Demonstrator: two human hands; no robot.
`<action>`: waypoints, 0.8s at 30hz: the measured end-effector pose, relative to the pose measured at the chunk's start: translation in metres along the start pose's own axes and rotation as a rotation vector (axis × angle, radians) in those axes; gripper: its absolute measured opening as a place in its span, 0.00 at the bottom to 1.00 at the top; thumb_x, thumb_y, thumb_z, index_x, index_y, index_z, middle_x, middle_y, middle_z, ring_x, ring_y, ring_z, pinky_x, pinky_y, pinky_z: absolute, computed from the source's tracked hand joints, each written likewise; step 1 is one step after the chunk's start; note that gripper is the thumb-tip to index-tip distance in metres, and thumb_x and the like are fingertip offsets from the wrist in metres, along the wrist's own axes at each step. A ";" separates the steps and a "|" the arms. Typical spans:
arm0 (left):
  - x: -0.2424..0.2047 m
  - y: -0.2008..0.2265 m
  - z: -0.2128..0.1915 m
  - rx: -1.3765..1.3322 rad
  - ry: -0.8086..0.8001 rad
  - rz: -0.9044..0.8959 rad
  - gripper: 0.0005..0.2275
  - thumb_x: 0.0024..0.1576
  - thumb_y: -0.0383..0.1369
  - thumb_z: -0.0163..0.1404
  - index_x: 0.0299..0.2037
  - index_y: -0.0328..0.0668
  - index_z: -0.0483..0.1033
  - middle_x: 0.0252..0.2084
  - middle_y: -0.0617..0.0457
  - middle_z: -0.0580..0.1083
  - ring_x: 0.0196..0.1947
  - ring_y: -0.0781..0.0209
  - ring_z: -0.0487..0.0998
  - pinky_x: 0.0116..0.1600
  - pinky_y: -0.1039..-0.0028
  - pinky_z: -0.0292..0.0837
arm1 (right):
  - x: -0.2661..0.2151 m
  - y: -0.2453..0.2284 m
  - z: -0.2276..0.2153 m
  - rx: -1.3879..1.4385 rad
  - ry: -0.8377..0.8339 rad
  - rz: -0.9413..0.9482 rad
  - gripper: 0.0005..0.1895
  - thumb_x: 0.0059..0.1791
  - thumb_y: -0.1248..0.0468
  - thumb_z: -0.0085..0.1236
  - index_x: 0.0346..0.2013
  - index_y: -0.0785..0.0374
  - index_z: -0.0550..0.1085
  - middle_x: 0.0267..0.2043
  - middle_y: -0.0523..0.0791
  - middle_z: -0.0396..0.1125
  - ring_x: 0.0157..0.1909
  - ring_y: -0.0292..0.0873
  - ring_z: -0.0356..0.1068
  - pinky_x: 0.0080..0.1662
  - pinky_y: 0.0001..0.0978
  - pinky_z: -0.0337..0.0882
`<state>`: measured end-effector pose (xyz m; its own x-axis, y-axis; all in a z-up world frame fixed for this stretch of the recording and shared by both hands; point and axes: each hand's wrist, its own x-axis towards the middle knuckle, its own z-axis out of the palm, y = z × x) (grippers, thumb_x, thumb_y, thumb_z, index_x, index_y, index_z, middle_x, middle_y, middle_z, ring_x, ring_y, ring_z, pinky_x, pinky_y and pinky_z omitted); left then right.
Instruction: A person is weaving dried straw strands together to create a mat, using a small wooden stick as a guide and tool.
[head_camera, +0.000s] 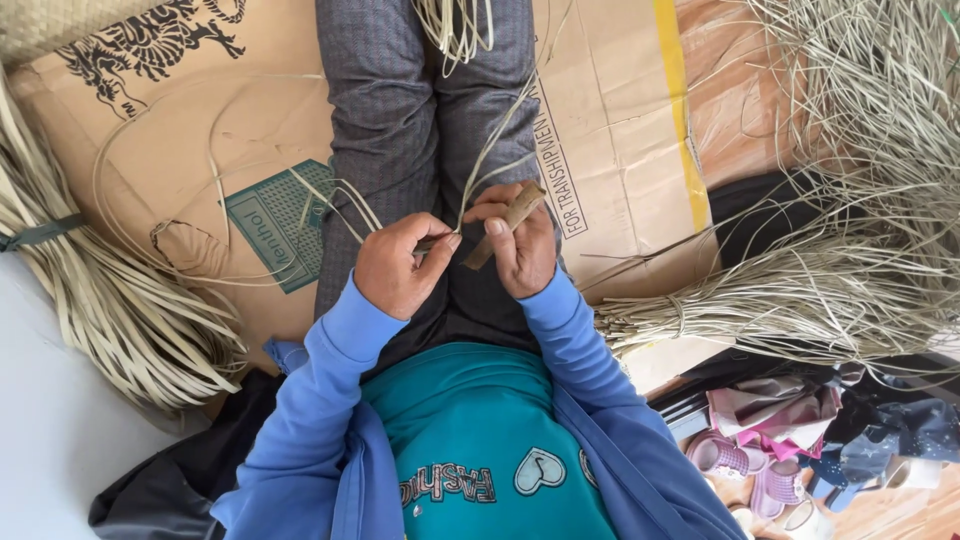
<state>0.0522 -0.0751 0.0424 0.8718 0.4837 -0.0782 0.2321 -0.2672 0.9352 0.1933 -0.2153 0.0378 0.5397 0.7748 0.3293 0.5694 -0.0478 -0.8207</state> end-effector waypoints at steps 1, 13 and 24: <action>0.000 0.002 -0.002 -0.001 -0.006 0.003 0.02 0.57 0.29 0.56 0.36 0.43 0.82 0.21 0.48 0.76 0.16 0.55 0.75 0.19 0.71 0.68 | 0.001 0.000 0.002 -0.004 0.005 0.003 0.21 0.61 0.55 0.35 0.43 0.58 0.79 0.44 0.50 0.70 0.44 0.52 0.66 0.49 0.44 0.69; -0.002 0.009 -0.009 0.015 -0.022 0.088 0.00 0.56 0.27 0.58 0.34 0.41 0.81 0.21 0.46 0.74 0.17 0.52 0.74 0.20 0.69 0.65 | 0.010 0.010 0.018 0.098 0.067 -0.234 0.22 0.61 0.58 0.37 0.32 0.60 0.77 0.39 0.49 0.69 0.43 0.51 0.63 0.52 0.46 0.68; -0.007 0.003 -0.008 0.288 0.056 0.246 0.06 0.60 0.37 0.58 0.32 0.50 0.79 0.21 0.59 0.67 0.21 0.56 0.74 0.32 0.68 0.68 | 0.012 -0.001 0.007 -0.327 0.019 -0.102 0.24 0.55 0.55 0.58 0.17 0.61 0.68 0.17 0.47 0.62 0.18 0.51 0.65 0.24 0.39 0.68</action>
<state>0.0433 -0.0731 0.0487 0.8936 0.4182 0.1631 0.1373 -0.6006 0.7877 0.1951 -0.2015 0.0392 0.4795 0.7740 0.4136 0.7882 -0.1727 -0.5907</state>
